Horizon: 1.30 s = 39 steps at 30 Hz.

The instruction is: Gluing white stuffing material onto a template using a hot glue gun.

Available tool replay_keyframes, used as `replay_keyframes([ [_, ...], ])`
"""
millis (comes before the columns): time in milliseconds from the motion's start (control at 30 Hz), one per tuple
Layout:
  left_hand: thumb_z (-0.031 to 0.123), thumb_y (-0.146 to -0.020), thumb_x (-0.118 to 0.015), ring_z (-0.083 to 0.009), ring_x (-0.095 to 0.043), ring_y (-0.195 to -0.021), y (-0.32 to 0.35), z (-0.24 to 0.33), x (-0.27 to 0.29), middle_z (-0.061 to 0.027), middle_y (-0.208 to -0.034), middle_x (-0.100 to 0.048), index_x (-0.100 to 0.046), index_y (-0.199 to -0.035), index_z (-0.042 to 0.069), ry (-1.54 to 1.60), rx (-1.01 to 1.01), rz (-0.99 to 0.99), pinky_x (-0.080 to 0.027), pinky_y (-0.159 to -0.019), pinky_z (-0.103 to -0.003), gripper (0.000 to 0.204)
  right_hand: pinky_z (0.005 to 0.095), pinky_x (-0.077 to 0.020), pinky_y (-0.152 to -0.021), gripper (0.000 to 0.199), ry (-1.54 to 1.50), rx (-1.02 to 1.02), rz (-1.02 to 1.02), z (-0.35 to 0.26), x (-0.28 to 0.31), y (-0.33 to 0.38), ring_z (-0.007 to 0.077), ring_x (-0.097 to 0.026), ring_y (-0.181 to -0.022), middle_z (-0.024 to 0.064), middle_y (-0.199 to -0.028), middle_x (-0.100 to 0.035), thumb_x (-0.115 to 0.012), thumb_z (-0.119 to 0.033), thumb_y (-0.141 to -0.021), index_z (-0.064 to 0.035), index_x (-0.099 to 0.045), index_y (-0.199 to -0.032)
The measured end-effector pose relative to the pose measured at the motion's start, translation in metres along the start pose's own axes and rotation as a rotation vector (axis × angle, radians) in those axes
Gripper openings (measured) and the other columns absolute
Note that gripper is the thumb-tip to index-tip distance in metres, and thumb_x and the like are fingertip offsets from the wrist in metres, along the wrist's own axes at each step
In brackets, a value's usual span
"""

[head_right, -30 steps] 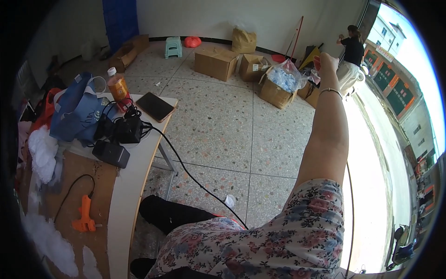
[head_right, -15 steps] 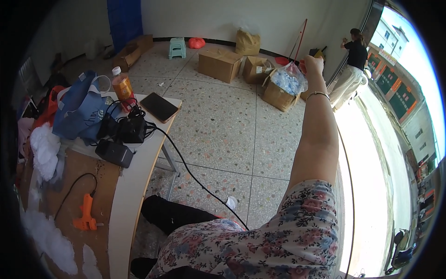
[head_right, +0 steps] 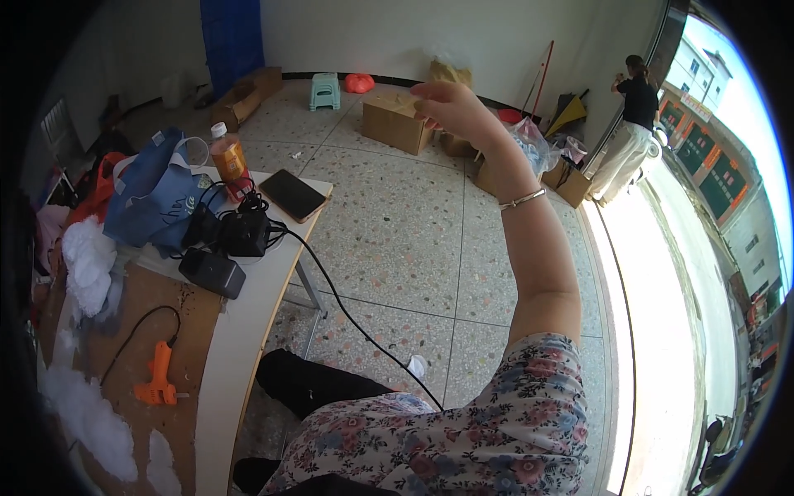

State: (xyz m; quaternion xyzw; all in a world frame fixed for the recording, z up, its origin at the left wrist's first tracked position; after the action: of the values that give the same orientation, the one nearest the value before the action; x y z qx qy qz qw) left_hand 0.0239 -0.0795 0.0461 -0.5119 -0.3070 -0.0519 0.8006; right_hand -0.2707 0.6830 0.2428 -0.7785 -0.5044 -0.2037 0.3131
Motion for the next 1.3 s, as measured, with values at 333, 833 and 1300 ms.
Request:
replay_keyframes([
  [333, 0.012, -0.086, -0.056, -0.0305, -0.060, -0.091, 0.019, -0.103, -0.060, -0.0179, -0.103, -0.060, -0.059, -0.113, 0.001, 0.168, 0.306, 0.013, -0.047, -0.080, -0.042, 0.030, 0.0322, -0.0511, -0.063, 0.037, 0.382, 0.768, -0.472, -0.151, -0.118, 0.088, 0.0200, -0.064, -0.067, 0.0096, -0.078, -0.066, -0.063, -0.013, -0.085, -0.0030, -0.059, -0.121],
  [833, 0.014, -0.095, -0.054, -0.0141, -0.059, -0.060, 0.024, -0.054, -0.037, -0.0059, -0.073, -0.064, -0.061, -0.096, 0.004, 1.364, 0.814, 0.294, -0.050, -0.058, -0.025, 0.013, 0.0379, -0.0483, -0.066, 0.044, -0.082, 1.555, -1.141, -0.255, -0.270, 0.235, 0.0279, -0.060, -0.077, 0.0100, -0.081, -0.062, -0.064, -0.022, -0.086, -0.0063, -0.055, -0.125],
  [1300, 0.015, -0.096, -0.052, -0.0123, -0.059, -0.059, 0.037, -0.062, -0.044, -0.0053, -0.075, -0.064, -0.060, -0.099, 0.005, 1.302, 0.916, 0.310, -0.051, -0.057, -0.025, 0.014, 0.0405, -0.0468, -0.074, 0.040, -0.375, 1.867, -1.442, -0.287, -0.342, 0.340, 0.0312, -0.059, -0.085, 0.0131, -0.091, -0.059, -0.055, -0.023, -0.092, -0.0072, -0.051, -0.128],
])
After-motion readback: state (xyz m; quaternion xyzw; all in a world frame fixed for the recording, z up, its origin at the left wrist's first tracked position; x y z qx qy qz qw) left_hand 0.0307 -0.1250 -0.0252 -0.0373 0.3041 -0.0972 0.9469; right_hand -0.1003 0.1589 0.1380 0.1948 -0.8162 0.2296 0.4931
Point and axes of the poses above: each hand's wrist, its own y-axis away from the middle knuckle, its own x-axis out of the back of the hand, z = x × y, the point moved 8 cm from there along -y, towards the middle knuckle
